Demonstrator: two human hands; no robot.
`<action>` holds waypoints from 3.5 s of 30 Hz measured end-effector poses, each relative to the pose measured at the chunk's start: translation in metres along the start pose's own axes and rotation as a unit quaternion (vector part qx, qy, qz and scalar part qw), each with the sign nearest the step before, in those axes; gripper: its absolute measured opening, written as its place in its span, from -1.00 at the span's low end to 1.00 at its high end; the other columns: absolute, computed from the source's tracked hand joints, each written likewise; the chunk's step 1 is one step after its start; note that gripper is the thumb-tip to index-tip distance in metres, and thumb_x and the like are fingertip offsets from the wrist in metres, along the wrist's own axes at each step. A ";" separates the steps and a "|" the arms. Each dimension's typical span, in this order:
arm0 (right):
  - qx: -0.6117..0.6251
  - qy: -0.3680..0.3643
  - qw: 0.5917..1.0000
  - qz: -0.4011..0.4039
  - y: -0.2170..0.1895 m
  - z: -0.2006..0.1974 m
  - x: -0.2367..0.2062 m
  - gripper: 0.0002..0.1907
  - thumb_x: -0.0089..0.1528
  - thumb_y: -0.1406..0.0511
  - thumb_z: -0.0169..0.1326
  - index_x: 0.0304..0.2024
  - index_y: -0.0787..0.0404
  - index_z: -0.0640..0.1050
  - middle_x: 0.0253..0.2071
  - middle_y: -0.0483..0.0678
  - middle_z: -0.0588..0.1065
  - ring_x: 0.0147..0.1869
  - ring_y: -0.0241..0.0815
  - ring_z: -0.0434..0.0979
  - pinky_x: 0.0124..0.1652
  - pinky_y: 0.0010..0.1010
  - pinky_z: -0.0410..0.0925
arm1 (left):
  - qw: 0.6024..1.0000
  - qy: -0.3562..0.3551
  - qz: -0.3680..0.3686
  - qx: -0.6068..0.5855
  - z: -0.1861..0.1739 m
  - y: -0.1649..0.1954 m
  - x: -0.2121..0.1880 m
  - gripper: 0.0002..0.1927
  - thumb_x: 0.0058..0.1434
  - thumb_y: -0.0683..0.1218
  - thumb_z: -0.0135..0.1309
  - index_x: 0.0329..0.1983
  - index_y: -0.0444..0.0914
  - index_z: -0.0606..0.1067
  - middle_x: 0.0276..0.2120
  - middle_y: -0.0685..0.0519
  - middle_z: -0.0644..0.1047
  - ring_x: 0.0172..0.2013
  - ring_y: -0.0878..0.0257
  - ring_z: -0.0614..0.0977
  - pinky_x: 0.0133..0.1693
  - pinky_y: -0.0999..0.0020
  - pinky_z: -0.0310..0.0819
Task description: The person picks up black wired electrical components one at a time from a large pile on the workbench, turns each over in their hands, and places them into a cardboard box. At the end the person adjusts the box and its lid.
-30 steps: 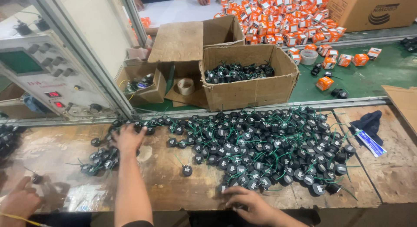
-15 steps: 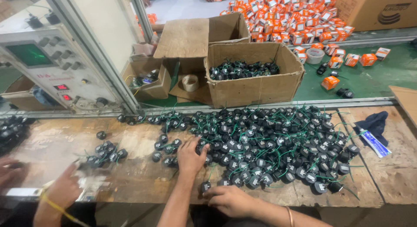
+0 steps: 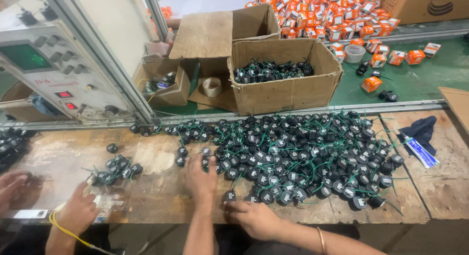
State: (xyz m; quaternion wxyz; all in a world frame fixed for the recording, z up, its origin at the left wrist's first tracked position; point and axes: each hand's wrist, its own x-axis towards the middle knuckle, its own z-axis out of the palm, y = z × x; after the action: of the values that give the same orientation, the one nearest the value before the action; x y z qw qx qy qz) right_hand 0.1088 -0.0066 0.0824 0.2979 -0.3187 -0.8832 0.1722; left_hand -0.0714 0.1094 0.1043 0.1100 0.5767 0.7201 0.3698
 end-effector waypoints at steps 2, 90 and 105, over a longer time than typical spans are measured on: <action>-0.013 0.013 0.999 0.031 -0.001 0.000 0.002 -0.65 0.15 0.43 0.08 0.01 0.28 0.55 0.28 0.11 0.44 0.07 0.13 0.59 -0.06 -0.20 0.49 | 0.993 0.029 0.089 -0.070 0.011 0.004 -0.007 -0.52 0.23 0.14 0.16 0.08 -0.26 0.57 0.17 -0.11 0.53 0.24 -0.04 0.49 0.23 0.01 0.31; 0.633 0.083 0.693 0.335 0.034 0.000 -0.088 -0.23 0.12 0.35 0.22 0.37 -0.05 0.27 0.04 -0.05 0.44 -0.02 -0.25 0.54 -0.11 -0.32 0.53 | 0.819 -0.202 0.297 -0.448 0.029 0.022 -0.114 -0.88 0.37 -0.27 -0.05 -0.08 -0.29 0.46 -0.07 -0.06 0.67 0.04 0.01 0.70 0.31 -0.03 0.35; 0.193 0.084 0.960 0.185 0.008 -0.027 -0.063 -0.61 0.01 0.31 0.45 -0.18 0.28 0.60 -0.09 0.00 0.50 0.06 -0.07 0.55 0.01 -0.29 0.42 | 0.829 -0.249 -0.058 -0.498 0.019 0.004 -0.148 -0.72 -0.01 -0.34 0.30 -0.36 -0.28 0.41 -0.39 0.04 0.61 -0.38 0.25 0.63 -0.38 0.18 0.50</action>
State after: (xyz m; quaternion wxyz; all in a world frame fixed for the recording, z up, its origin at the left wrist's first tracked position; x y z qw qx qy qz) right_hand 0.1690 -0.0399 0.0728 0.3893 -0.4263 -0.7310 0.3638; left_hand -0.0112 -0.0179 0.0542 0.5790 0.4730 0.4188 0.5154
